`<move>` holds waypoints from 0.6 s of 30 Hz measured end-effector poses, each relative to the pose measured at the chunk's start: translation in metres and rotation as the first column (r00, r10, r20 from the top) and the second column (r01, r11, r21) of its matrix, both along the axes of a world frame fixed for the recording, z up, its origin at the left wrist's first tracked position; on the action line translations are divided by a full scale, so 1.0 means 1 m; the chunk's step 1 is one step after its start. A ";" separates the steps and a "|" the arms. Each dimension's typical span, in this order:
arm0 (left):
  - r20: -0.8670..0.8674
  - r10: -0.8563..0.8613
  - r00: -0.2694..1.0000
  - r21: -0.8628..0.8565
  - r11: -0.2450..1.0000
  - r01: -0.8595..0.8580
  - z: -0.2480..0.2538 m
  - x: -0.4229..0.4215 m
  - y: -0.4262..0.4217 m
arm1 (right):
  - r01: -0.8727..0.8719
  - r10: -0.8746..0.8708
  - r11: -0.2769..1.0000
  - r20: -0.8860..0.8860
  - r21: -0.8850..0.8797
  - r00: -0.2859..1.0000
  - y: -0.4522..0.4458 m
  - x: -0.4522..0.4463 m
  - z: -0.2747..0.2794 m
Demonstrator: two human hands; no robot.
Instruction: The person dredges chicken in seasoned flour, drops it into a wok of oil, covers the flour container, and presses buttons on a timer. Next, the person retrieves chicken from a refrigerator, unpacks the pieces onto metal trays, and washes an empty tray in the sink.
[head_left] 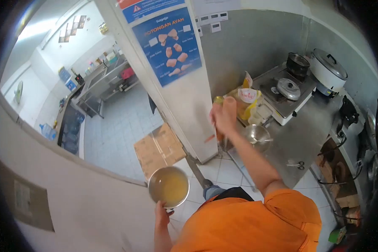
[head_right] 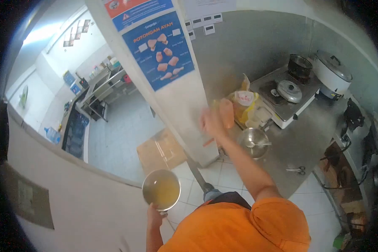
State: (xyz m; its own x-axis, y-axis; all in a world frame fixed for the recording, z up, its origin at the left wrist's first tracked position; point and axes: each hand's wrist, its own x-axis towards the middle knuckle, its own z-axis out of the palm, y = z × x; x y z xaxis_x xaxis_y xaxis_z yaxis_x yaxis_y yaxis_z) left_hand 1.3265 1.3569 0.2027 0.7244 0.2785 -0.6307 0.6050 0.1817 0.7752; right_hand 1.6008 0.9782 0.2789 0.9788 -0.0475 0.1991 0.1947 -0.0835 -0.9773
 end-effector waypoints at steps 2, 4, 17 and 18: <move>-0.050 0.038 0.998 -0.004 0.999 -0.038 0.017 0.025 0.026 | 0.398 -0.368 0.917 0.314 -0.033 0.875 -0.025 0.074 0.061; -0.029 0.113 0.993 -0.011 0.994 -0.113 0.015 0.044 0.060 | 0.615 -0.556 0.780 0.579 0.115 0.596 -0.047 0.154 0.098; 0.015 0.132 0.991 0.018 0.991 -0.132 0.055 0.167 0.161 | 0.921 -0.254 0.372 0.942 -0.114 0.219 -0.092 0.286 0.199; 0.016 0.127 0.992 0.029 0.991 -0.127 0.059 0.176 0.164 | 0.941 -0.305 0.324 0.930 -0.102 0.206 -0.101 0.289 0.200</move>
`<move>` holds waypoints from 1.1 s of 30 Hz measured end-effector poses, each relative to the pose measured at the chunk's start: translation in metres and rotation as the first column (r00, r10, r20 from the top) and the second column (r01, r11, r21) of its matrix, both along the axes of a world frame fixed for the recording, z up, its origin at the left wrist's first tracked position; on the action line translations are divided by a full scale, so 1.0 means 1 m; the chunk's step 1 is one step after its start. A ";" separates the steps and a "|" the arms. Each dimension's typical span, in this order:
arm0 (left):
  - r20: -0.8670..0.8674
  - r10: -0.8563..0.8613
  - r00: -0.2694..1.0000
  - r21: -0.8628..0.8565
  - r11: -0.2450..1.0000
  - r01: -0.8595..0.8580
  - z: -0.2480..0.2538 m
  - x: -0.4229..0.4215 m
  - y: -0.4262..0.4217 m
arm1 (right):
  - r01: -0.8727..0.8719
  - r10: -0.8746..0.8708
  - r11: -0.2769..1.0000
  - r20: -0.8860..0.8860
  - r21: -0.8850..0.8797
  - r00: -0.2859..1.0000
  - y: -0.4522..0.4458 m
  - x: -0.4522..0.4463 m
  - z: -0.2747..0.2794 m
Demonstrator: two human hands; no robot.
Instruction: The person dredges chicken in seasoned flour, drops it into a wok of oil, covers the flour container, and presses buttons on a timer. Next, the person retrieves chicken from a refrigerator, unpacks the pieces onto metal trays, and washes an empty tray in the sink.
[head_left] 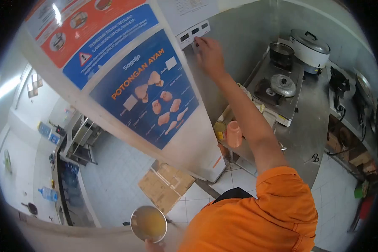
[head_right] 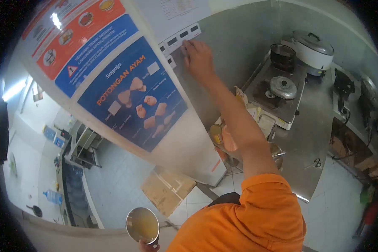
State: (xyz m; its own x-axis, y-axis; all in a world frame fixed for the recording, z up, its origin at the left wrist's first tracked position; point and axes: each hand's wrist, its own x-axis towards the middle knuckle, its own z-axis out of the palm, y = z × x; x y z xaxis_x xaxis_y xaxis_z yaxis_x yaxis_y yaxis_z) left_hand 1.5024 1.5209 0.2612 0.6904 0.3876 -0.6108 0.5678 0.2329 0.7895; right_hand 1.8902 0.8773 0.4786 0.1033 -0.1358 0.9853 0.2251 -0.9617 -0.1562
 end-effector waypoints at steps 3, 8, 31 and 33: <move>0.028 0.001 1.000 -0.067 0.998 0.001 0.010 0.021 0.006 | 0.025 -0.020 0.991 0.035 -0.130 0.999 -0.017 0.011 0.002; 0.158 -0.135 0.978 -0.046 0.989 0.143 -0.031 0.042 0.047 | 0.061 -0.056 0.987 0.036 -0.151 0.998 -0.019 0.023 0.003; 0.273 -0.644 0.714 0.562 0.710 0.425 -0.060 0.096 0.069 | 0.098 -0.114 0.990 -0.174 -0.101 0.978 -0.024 -0.007 0.010; 0.247 -0.648 0.720 0.544 0.708 0.450 -0.051 0.097 0.062 | 0.096 -0.108 0.993 -0.197 -0.070 0.974 -0.023 -0.006 0.012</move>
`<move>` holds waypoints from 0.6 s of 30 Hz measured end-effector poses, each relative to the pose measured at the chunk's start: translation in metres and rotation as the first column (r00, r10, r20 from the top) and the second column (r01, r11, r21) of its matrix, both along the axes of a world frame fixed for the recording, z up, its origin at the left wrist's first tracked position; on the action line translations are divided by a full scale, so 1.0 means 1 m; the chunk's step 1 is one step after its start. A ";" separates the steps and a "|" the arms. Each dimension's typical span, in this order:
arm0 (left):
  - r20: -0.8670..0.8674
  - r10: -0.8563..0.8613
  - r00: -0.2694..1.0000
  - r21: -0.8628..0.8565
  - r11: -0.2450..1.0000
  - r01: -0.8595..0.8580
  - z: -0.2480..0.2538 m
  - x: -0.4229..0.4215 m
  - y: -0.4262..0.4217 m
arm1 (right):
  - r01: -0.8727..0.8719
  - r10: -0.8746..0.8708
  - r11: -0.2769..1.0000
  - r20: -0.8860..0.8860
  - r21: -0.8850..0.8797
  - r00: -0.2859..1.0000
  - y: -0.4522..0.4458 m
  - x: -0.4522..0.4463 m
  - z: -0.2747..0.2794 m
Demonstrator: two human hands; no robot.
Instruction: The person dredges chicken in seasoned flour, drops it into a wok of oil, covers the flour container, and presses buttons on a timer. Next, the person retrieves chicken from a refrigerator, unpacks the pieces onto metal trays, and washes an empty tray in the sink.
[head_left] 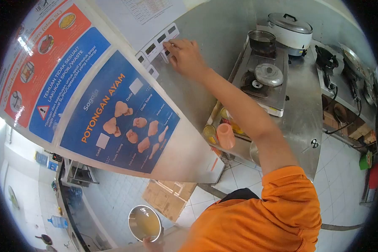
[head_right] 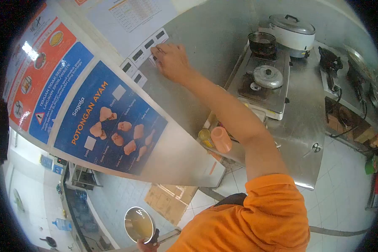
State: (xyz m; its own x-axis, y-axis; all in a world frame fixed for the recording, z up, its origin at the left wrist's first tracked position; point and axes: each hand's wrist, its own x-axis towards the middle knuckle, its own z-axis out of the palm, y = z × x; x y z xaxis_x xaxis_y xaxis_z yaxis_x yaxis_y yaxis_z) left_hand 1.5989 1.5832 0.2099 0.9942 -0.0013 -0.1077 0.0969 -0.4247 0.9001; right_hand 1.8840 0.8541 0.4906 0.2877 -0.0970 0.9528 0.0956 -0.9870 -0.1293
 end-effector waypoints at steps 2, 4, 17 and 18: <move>0.051 0.143 0.988 -0.082 0.987 -0.139 0.003 -0.003 -0.012 | -0.005 0.005 1.000 0.009 0.002 1.000 0.001 -0.002 -0.003; 0.073 0.161 0.984 -0.068 0.985 -0.157 -0.001 0.000 -0.011 | -0.009 0.009 1.000 0.039 -0.003 0.999 0.000 -0.001 -0.004; -0.415 0.248 0.875 -0.441 0.787 -0.432 0.045 0.015 -0.037 | 0.080 -0.085 0.993 -0.047 -0.089 0.995 0.005 -0.012 0.004; -0.542 0.262 0.799 -0.452 0.710 -0.540 0.057 0.020 -0.046 | 0.078 -0.084 0.994 -0.076 -0.082 0.994 0.008 -0.019 0.005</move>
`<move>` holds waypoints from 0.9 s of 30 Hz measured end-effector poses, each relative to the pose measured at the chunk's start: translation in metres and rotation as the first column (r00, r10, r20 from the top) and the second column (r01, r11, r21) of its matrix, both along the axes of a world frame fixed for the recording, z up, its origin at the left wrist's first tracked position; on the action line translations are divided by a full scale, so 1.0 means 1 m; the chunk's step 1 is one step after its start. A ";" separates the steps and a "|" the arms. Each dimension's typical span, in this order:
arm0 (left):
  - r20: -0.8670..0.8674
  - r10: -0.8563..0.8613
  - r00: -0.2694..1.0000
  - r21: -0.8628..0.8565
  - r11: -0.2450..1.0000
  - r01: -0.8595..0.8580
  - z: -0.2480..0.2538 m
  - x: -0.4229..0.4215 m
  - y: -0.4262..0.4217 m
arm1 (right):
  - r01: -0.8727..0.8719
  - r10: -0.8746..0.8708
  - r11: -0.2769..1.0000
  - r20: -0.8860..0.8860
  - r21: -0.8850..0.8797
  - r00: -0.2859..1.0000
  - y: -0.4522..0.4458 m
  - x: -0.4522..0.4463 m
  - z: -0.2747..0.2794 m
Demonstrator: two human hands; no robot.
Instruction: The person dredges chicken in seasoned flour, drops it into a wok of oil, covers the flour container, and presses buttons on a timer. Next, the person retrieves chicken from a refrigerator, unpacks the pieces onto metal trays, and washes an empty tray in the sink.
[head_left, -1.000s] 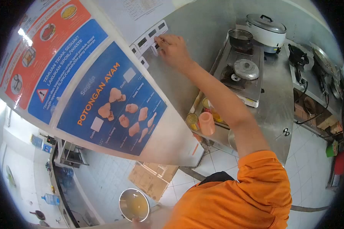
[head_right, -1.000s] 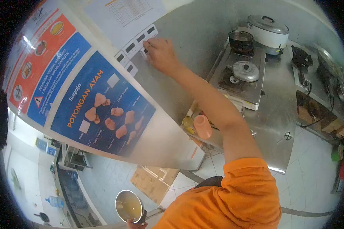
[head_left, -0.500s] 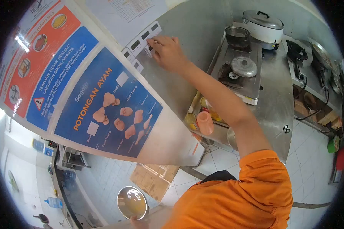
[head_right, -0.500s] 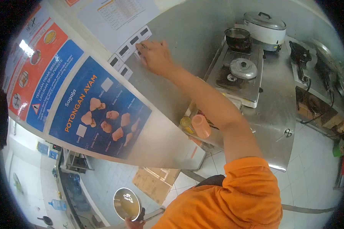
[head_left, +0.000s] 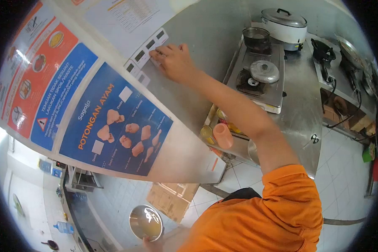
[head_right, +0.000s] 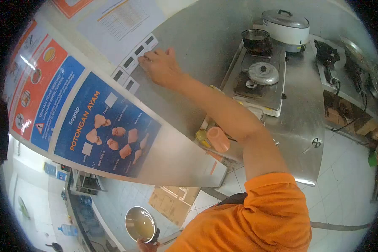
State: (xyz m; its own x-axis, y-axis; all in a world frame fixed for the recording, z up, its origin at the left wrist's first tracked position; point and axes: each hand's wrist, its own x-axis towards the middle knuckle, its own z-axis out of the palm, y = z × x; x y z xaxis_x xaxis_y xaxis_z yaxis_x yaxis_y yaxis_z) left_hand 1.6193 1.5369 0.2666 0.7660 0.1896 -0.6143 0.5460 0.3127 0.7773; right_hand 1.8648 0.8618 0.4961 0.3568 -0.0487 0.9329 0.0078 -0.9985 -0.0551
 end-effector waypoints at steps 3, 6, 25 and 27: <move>0.075 -0.114 0.991 0.110 0.988 0.105 -0.046 0.016 0.039 | -0.099 0.091 0.988 0.074 0.115 0.993 0.009 -0.016 -0.008; -0.026 -0.060 0.998 -0.009 0.998 0.060 -0.066 0.031 0.054 | -0.142 0.118 0.968 0.126 0.207 0.985 0.022 -0.030 -0.009; -0.044 -0.209 0.977 -0.111 0.973 0.203 0.009 0.058 -0.029 | -0.053 0.051 0.998 0.072 0.022 0.996 0.001 0.010 -0.002; -0.069 -0.196 0.978 -0.126 0.974 0.186 0.013 0.062 -0.031 | -0.039 0.039 0.999 0.022 0.025 0.999 0.003 0.008 0.000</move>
State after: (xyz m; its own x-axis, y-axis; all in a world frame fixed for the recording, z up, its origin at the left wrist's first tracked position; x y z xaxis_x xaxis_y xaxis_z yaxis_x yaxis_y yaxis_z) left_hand 1.6817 1.5059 0.2799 0.7278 -0.0332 -0.6850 0.6640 0.2840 0.6917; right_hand 1.8728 0.8646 0.4956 0.3388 -0.0585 0.9390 0.0481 -0.9957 -0.0794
